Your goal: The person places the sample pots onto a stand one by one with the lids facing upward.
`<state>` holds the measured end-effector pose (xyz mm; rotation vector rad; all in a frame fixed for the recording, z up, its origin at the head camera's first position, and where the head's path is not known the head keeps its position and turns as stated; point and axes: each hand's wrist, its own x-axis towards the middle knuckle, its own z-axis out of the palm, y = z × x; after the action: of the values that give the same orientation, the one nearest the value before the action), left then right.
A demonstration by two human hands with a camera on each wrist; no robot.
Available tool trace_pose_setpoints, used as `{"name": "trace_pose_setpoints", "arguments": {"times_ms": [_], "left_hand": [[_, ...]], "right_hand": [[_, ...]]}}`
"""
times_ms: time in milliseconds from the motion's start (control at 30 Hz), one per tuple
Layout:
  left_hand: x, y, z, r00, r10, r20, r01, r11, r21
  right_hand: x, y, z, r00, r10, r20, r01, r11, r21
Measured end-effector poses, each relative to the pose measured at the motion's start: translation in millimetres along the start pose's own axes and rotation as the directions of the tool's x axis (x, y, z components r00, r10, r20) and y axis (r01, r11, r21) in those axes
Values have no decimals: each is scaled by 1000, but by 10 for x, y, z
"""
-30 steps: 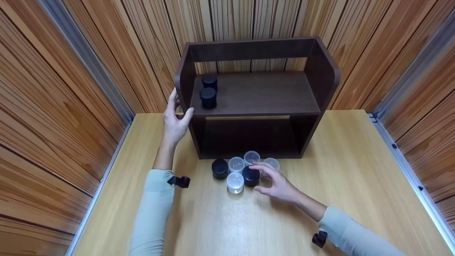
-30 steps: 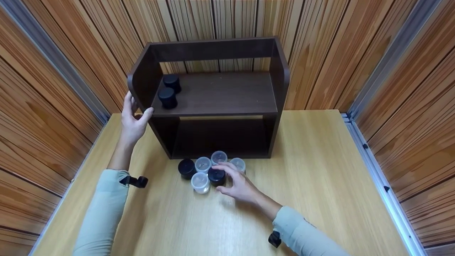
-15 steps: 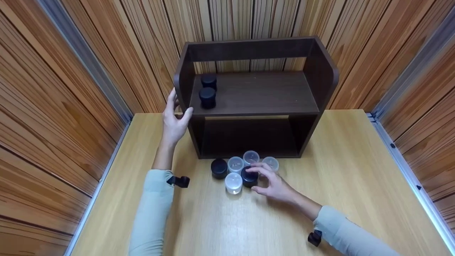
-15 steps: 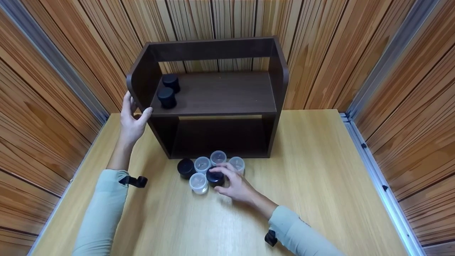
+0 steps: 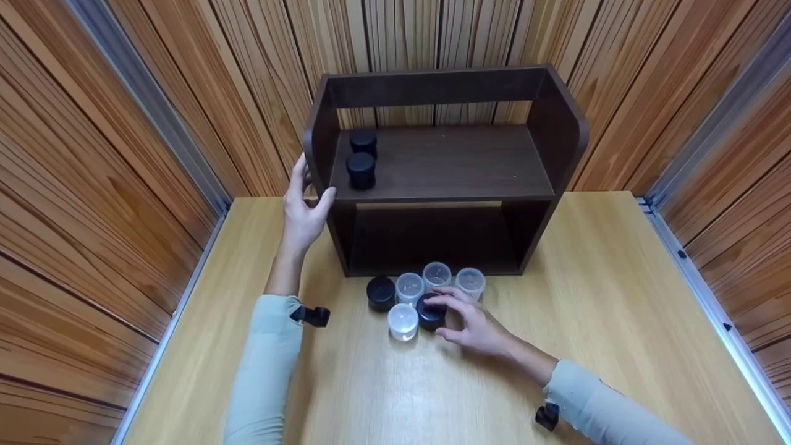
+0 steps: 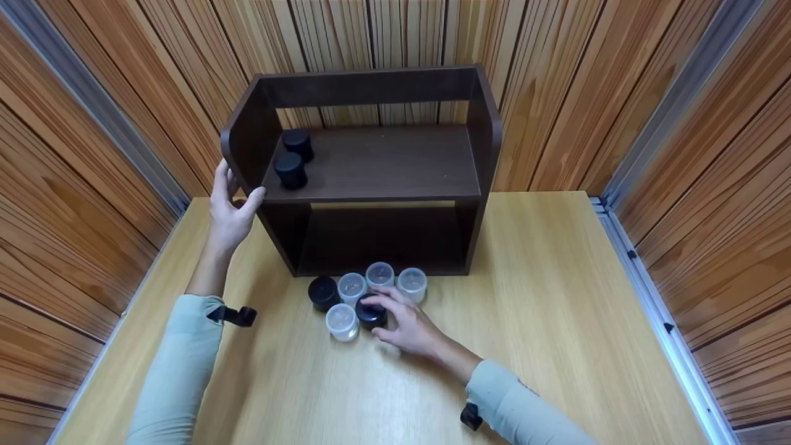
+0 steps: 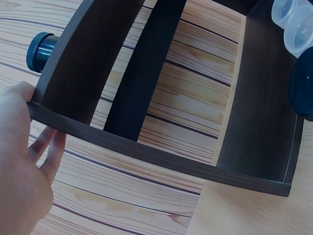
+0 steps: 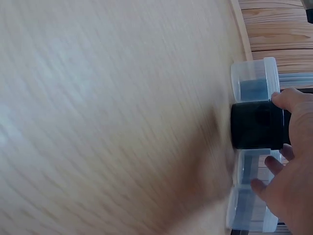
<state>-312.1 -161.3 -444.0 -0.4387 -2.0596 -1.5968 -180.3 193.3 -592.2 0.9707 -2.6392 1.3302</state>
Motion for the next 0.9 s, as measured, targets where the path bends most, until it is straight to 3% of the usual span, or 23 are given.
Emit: {"name": "trace_pose_setpoints", "arguments": {"times_ms": [233, 567, 900], "left_hand": [[3, -5, -5, 1000, -9, -9, 9, 1000, -4], [-3, -6, 3, 1000, -18, -6, 18, 1000, -5], [1, -30, -2, 1000, -6, -11, 6, 1000, -1]], "right_hand": [[-47, 82, 48, 998, 56, 32, -57, 998, 38], [12, 188, 120, 994, 80, 73, -95, 968, 232], [47, 197, 193, 990, 139, 33, -143, 970, 197]]}}
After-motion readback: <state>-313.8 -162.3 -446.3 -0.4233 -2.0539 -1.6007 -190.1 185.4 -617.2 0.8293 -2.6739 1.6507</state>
